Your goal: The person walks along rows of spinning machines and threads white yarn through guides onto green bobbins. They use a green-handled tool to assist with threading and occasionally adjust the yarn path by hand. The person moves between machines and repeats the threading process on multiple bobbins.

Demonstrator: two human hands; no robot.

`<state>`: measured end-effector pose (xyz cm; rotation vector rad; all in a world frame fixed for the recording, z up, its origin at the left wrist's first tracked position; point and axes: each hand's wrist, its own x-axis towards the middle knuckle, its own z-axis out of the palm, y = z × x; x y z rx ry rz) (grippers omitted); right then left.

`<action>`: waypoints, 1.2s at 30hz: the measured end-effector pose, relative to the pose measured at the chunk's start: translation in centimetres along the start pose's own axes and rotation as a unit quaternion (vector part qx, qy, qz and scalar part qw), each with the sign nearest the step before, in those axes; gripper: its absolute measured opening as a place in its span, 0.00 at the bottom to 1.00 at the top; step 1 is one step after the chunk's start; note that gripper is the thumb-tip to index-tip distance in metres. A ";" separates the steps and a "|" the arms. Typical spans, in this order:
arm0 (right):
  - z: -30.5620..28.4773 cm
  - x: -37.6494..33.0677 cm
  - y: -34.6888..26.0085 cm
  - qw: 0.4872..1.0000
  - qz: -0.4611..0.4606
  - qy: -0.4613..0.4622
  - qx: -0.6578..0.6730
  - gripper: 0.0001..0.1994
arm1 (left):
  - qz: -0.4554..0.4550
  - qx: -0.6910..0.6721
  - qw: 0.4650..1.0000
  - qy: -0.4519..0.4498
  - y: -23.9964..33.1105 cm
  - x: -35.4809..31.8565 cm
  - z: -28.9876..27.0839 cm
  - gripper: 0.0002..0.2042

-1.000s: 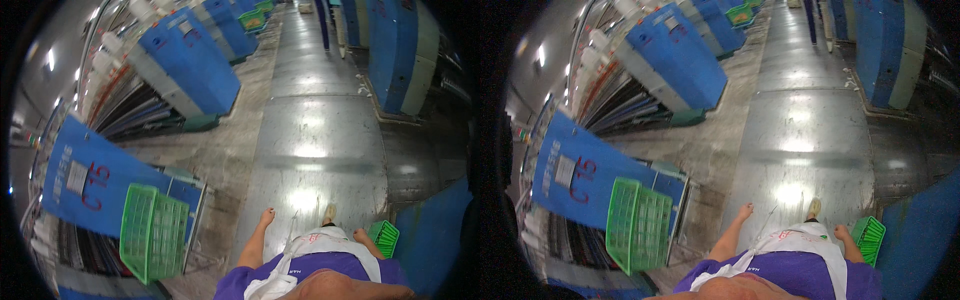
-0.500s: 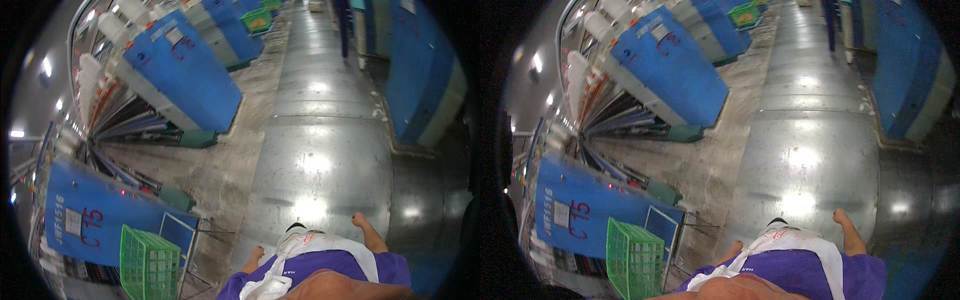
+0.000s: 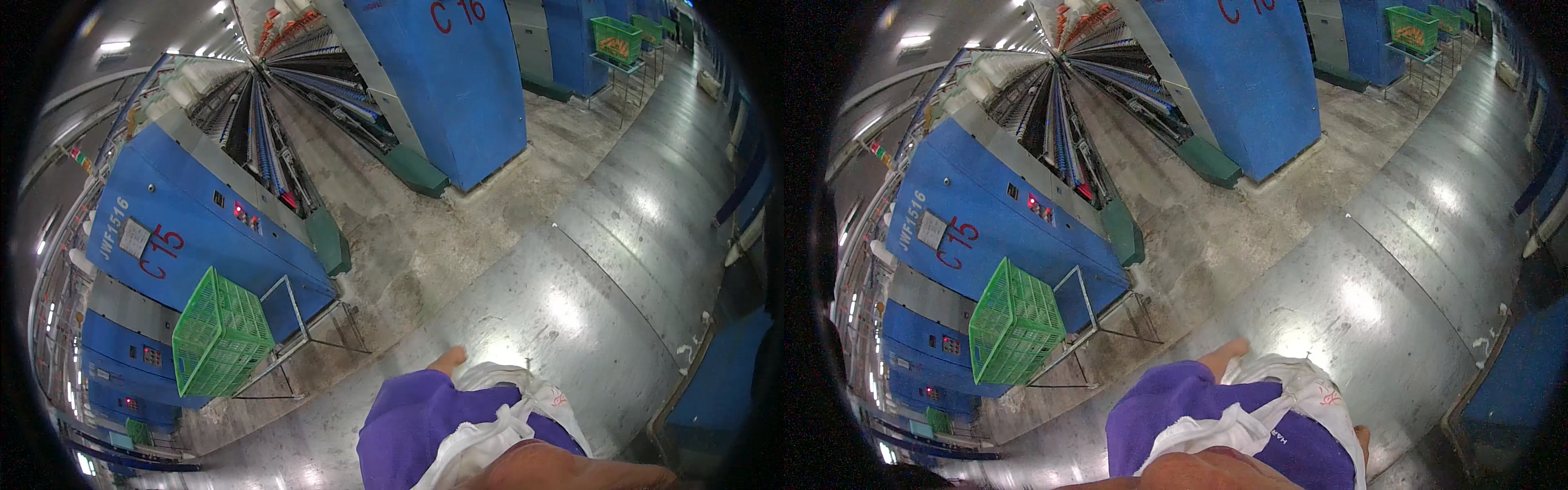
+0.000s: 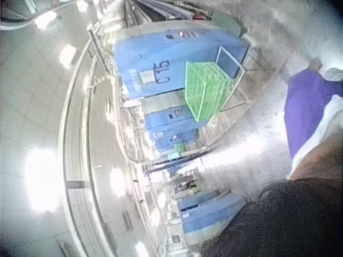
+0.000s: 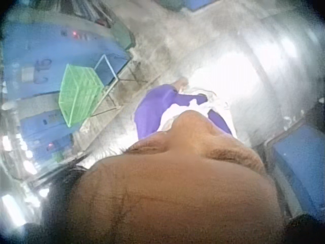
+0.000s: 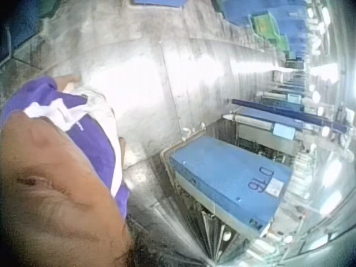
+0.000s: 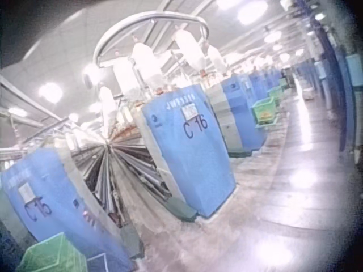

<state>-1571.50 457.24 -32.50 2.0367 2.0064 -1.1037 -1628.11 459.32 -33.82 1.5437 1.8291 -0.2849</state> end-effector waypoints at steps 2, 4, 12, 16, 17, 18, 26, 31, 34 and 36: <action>-3.2 3.1 0.3 1.000 0.019 0.002 0.010 0.09 | 0.029 -0.015 0.997 0.072 4.7 7.2 -5.7 0.17; -6.6 6.8 0.6 0.999 0.033 0.012 0.020 0.09 | 0.075 -0.115 0.980 0.145 10.8 13.1 -12.4 0.14; -20.5 25.1 4.6 1.000 0.008 -0.004 0.004 0.09 | 0.092 -0.202 0.966 0.136 30.5 28.9 -25.4 0.16; -29.9 35.4 7.6 1.000 -0.013 -0.003 -0.011 0.09 | 0.060 -0.053 0.997 0.008 32.5 34.2 -24.8 0.17; -32.5 38.3 8.3 1.000 -0.021 0.002 -0.016 0.09 | 0.027 -0.039 0.998 -0.037 32.4 35.3 -24.8 0.16; -35.5 41.3 9.1 0.999 -0.030 0.013 -0.025 0.09 | 0.021 -0.057 0.998 -0.022 32.2 36.2 -24.8 0.15; -53.9 65.2 8.5 0.980 0.041 0.155 0.114 0.09 | -0.155 -0.221 0.959 -0.086 34.9 46.1 -28.5 0.11; -56.8 72.0 3.1 0.982 0.066 0.113 0.134 0.11 | 0.031 -0.021 0.995 -0.097 39.3 59.3 -39.6 0.14; -57.5 74.5 2.1 0.986 0.121 -0.116 0.015 0.12 | 0.063 -0.015 0.996 -0.054 43.7 71.9 -49.2 0.15; -58.3 76.4 3.2 0.991 0.106 -0.072 0.031 0.12 | 0.065 -0.021 0.995 -0.070 47.4 80.5 -55.1 0.16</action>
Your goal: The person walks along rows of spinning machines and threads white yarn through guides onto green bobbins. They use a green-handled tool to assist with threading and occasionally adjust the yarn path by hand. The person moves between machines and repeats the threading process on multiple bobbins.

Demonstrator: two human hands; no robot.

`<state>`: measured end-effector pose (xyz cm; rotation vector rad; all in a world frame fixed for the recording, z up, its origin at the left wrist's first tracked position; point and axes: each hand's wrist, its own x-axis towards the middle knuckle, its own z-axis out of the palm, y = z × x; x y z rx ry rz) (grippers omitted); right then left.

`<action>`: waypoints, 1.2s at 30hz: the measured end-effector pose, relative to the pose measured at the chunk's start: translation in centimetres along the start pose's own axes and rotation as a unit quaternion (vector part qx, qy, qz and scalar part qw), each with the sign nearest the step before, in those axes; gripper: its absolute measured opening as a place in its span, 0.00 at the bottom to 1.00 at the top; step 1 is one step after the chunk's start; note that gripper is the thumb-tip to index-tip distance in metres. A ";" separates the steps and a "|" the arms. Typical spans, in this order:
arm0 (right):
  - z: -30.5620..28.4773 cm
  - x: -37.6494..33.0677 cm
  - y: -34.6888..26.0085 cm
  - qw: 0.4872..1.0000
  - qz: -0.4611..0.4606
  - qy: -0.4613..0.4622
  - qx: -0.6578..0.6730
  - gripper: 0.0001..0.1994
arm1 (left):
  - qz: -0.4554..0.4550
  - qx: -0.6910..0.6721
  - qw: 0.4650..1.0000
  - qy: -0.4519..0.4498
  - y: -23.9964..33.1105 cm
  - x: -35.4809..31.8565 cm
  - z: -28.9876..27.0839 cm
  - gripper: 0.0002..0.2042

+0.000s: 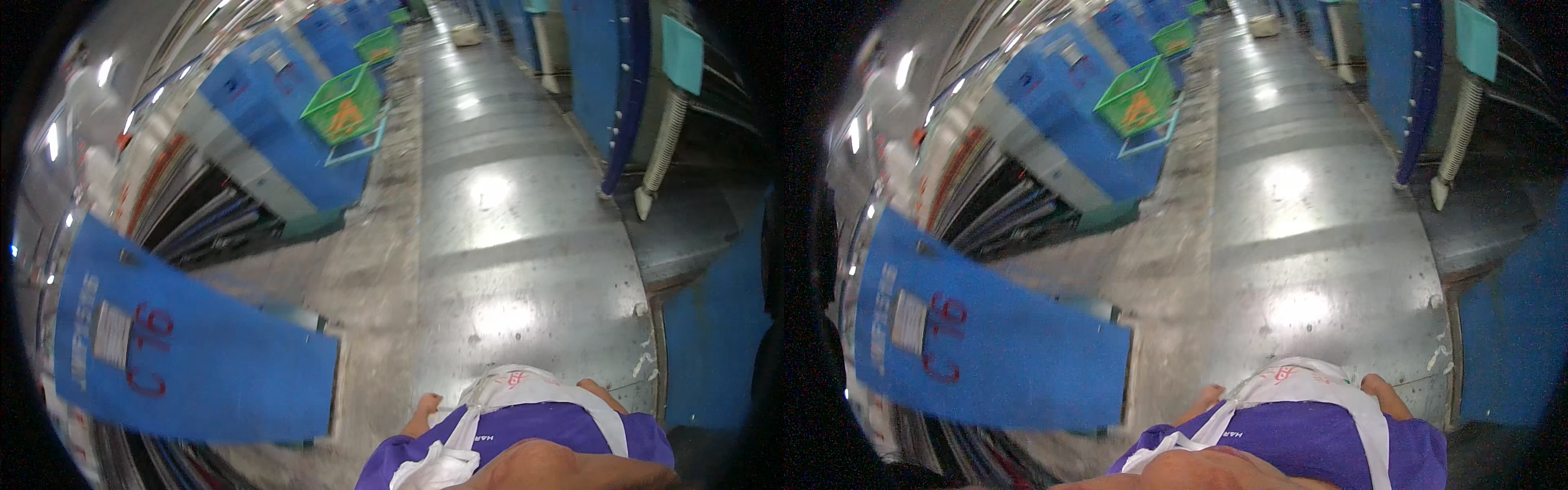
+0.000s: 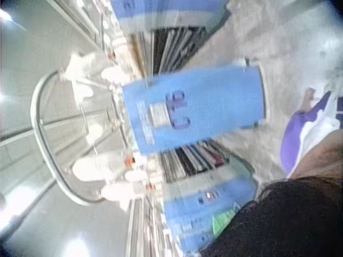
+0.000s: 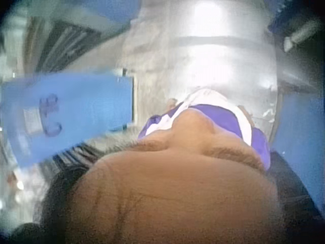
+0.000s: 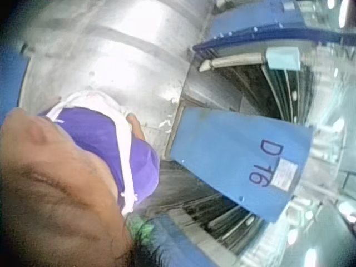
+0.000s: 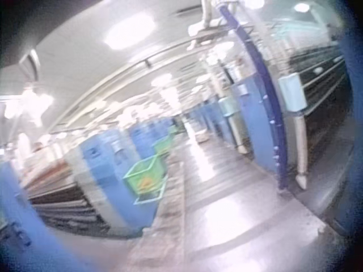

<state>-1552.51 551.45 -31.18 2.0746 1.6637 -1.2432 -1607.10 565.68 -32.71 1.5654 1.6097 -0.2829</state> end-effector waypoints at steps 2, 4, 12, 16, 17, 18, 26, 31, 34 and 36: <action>-1.3 2.7 1.1 0.999 0.036 0.035 0.018 0.12 | 0.193 0.270 0.940 0.083 4.2 7.7 -7.6 0.16; -2.6 6.5 1.5 0.990 0.111 0.072 0.056 0.12 | 0.090 0.090 0.987 0.102 10.2 13.7 -15.4 0.18; -15.9 25.3 -2.6 0.996 0.062 0.031 0.056 0.12 | 0.172 -0.314 0.930 0.088 28.6 28.4 -29.0 0.31; -31.3 33.8 -8.3 0.996 0.034 0.075 0.043 0.12 | 0.142 -0.199 0.970 0.017 30.0 34.1 -30.7 0.32; -35.6 35.7 -9.8 0.997 -0.007 0.067 0.021 0.11 | 0.130 -0.176 0.976 0.003 30.7 35.7 -31.6 0.32; -39.3 37.3 -11.1 0.990 -0.032 0.135 0.019 0.10 | 0.121 -0.157 0.980 -0.007 31.6 37.4 -32.7 0.32; -58.8 52.6 -16.6 0.979 -0.012 0.186 0.088 0.09 | 0.089 -0.113 0.989 -0.035 38.4 52.7 -42.2 0.34; -58.4 59.3 -15.7 0.998 0.053 0.024 0.011 0.10 | 0.080 -0.098 0.992 -0.027 39.0 61.2 -51.3 0.35; -58.2 60.7 -15.0 0.983 0.150 -0.060 0.081 0.12 | 0.079 -0.074 0.994 -0.018 39.0 66.1 -57.2 0.36; -59.4 61.8 -14.9 0.978 0.158 -0.095 0.101 0.12 | 0.091 -0.043 0.995 -0.008 39.8 70.2 -61.3 0.37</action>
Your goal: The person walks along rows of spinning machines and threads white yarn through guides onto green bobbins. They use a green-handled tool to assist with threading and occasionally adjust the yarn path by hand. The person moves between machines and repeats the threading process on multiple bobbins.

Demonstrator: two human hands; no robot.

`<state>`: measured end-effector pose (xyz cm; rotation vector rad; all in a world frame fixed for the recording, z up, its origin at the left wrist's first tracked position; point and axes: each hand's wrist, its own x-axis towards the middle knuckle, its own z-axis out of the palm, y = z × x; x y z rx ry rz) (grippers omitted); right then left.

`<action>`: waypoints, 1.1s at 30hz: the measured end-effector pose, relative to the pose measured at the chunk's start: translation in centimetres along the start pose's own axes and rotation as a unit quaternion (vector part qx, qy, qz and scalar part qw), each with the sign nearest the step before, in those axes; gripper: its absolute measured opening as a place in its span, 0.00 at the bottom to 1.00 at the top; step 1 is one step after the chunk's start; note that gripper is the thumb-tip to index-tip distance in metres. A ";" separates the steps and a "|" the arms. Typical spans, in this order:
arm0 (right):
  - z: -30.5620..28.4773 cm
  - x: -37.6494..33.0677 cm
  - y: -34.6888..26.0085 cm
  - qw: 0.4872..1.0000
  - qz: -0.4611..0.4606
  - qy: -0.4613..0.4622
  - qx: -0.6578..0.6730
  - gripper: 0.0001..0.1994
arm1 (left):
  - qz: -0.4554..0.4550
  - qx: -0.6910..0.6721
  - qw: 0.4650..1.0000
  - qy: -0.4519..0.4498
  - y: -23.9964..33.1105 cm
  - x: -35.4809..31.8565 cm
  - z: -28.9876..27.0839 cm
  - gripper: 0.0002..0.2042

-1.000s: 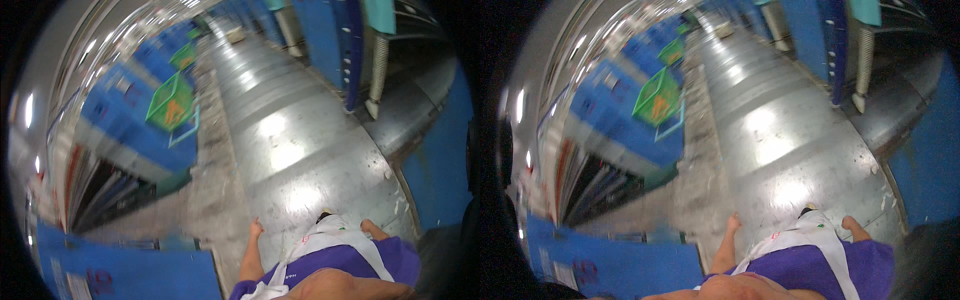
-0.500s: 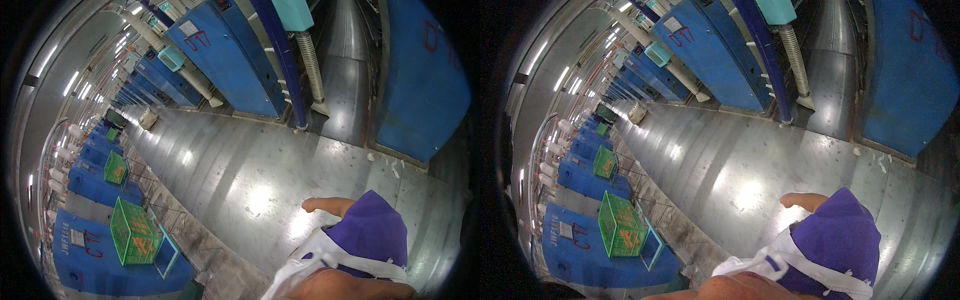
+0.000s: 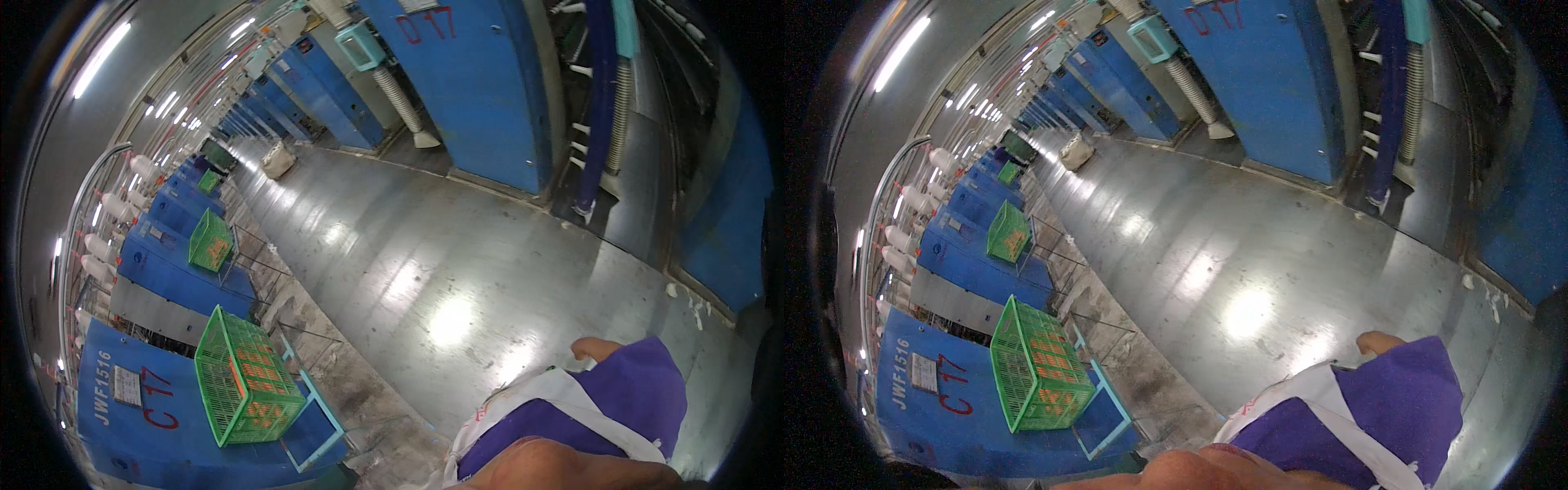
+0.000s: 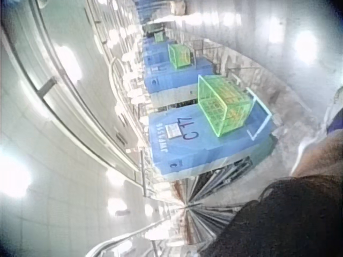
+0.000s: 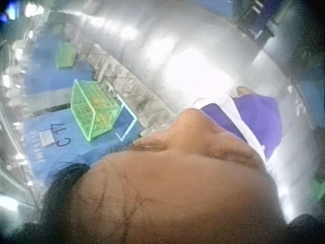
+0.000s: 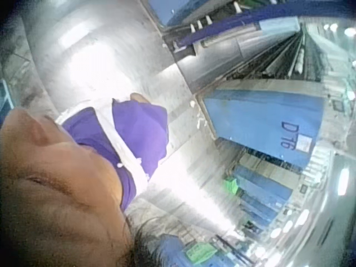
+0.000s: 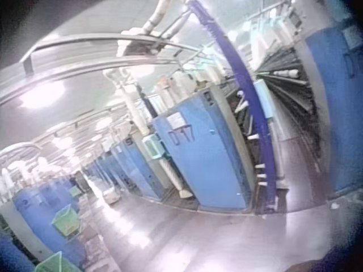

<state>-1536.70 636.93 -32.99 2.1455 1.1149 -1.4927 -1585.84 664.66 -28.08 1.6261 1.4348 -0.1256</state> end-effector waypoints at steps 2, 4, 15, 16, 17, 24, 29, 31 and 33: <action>-2.3 1.3 -1.5 0.997 0.025 0.071 0.036 0.13 | 0.031 0.053 0.998 0.010 1.4 5.0 -4.5 0.38; -4.9 3.3 -4.0 0.989 0.020 0.130 0.063 0.13 | 0.071 0.121 0.990 0.025 4.1 10.7 -9.0 0.38; -32.3 20.1 -14.1 0.977 -0.057 0.200 0.038 0.13 | 0.122 0.136 0.983 0.027 23.2 31.6 -15.2 0.33; -35.8 20.6 -14.4 0.984 -0.060 0.168 0.024 0.13 | 0.105 0.125 0.987 -0.004 23.8 32.0 -15.3 0.32; -39.7 21.1 -14.9 0.984 -0.063 0.168 0.014 0.13 | 0.084 0.111 0.990 -0.026 24.1 32.6 -15.7 0.32; -62.9 26.7 -19.3 0.973 -0.036 0.228 0.019 0.12 | -0.036 0.027 0.999 -0.022 25.5 41.0 -20.7 0.30; -69.9 33.1 -25.5 0.982 -0.032 0.188 0.008 0.13 | -0.063 -0.025 0.998 -0.003 28.9 51.2 -25.2 0.28; -71.0 35.1 -28.4 0.987 -0.048 0.150 -0.020 0.14 | -0.056 -0.026 0.998 -0.004 30.6 56.2 -28.3 0.28; -72.2 37.0 -31.2 0.984 -0.081 0.155 -0.035 0.14 | -0.043 -0.026 0.999 -0.007 32.6 61.3 -31.9 0.27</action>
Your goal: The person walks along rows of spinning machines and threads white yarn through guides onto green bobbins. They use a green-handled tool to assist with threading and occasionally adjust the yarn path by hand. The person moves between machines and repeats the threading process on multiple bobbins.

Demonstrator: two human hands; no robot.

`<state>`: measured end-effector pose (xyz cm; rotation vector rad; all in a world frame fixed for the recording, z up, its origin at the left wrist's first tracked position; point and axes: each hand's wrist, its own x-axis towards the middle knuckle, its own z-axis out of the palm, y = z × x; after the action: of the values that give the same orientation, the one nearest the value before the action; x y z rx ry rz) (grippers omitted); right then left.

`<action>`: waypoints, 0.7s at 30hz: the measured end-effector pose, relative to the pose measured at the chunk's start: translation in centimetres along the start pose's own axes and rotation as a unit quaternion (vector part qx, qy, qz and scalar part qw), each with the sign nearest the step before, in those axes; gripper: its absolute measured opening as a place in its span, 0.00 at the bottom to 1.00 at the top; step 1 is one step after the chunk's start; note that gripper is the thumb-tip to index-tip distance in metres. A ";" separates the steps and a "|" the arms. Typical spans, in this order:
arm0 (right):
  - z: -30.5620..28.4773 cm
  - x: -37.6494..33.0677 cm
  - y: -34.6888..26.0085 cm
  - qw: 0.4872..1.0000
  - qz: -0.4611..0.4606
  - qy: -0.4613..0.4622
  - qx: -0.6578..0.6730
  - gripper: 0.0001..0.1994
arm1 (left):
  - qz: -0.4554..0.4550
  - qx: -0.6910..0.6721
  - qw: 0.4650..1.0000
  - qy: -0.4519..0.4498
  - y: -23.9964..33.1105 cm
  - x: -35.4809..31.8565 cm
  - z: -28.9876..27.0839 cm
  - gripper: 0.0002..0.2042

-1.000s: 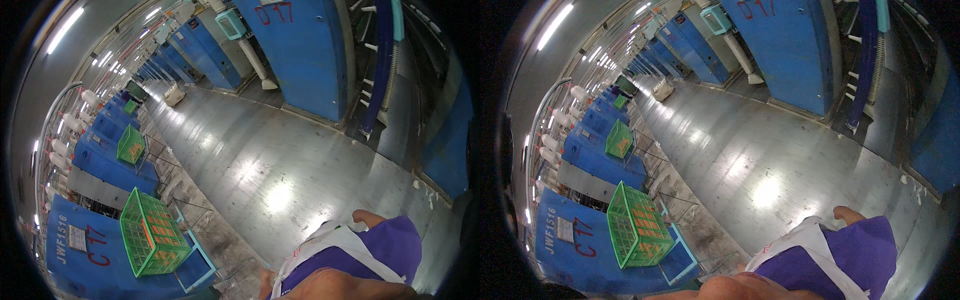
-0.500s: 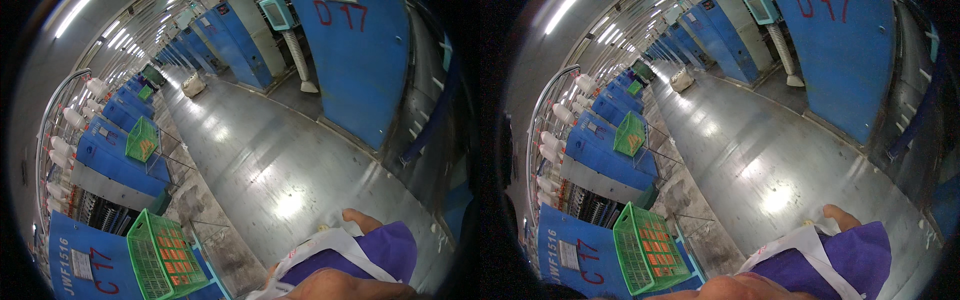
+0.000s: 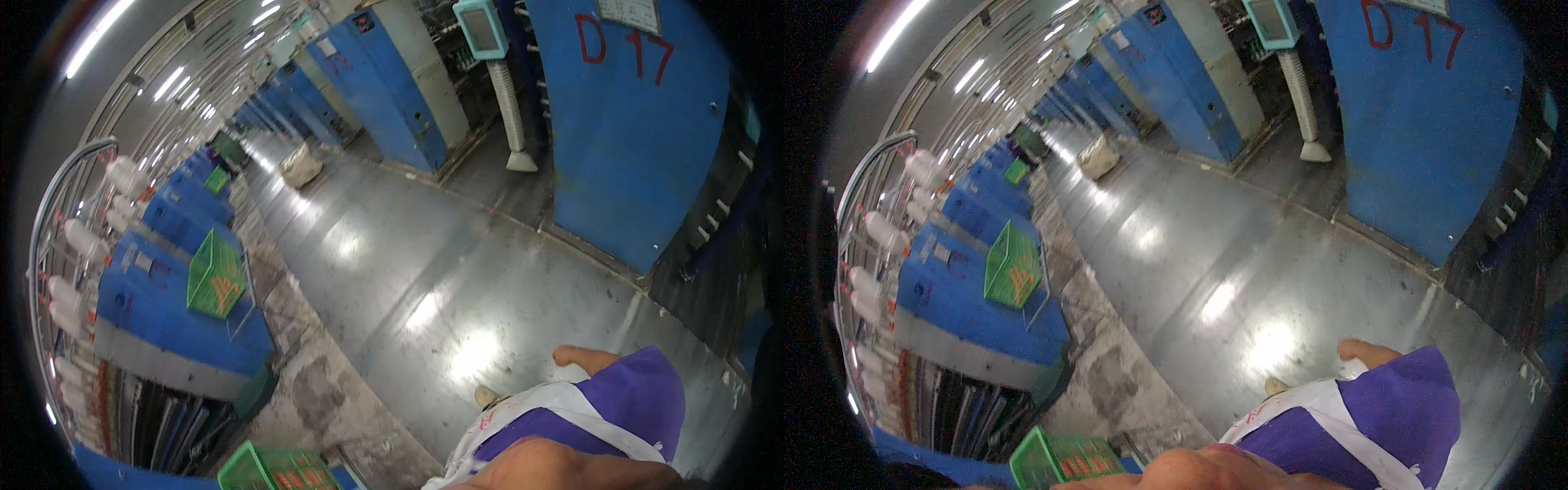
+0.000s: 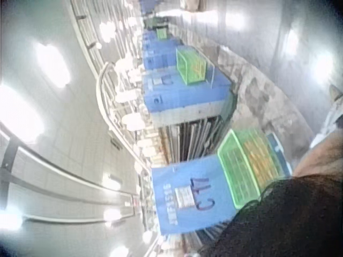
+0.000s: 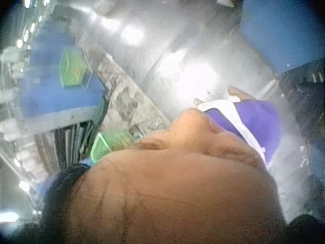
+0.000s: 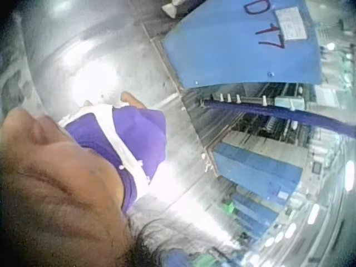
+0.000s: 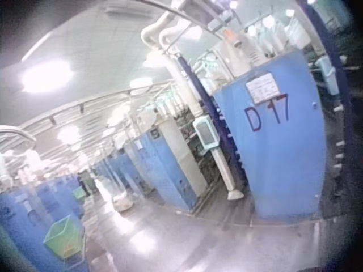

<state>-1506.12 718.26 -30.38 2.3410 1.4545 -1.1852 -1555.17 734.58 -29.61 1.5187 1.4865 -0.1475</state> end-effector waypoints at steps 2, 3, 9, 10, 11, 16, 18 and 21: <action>-0.7 2.6 -2.3 0.996 -0.050 -0.066 -0.032 0.13 | 0.015 0.011 1.000 -0.003 2.5 4.9 -3.7 0.27; -1.7 4.1 -3.5 0.987 -0.073 -0.123 -0.068 0.13 | 0.026 0.018 1.000 -0.003 3.7 7.3 -5.6 0.26; -9.7 13.2 -8.0 0.998 0.011 0.005 0.059 0.14 | 0.128 0.121 0.984 0.009 11.7 23.2 -17.7 0.24; -11.2 14.7 -8.5 0.996 0.005 0.025 0.083 0.14 | 0.134 0.115 0.984 0.007 13.6 25.9 -19.2 0.24; -13.0 16.2 -8.8 0.994 0.011 0.036 0.100 0.14 | 0.099 0.115 0.988 -0.026 15.5 28.6 -20.4 0.23; -21.0 24.9 -9.5 0.999 -0.024 -0.038 0.023 0.13 | 0.076 -0.181 0.980 0.024 23.1 37.6 -20.8 0.16; -24.9 29.2 -9.8 0.997 -0.049 -0.068 0.000 0.13 | 0.077 -0.146 0.986 0.002 25.4 39.4 -20.1 0.14; -31.5 35.5 -9.9 0.999 -0.023 -0.040 0.027 0.13 | 0.025 -0.084 0.995 -0.043 30.5 42.1 -20.8 0.13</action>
<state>-1489.08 763.64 -30.45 2.2783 1.4741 -1.3306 -1530.49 784.83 -30.64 1.3953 1.3576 -0.0552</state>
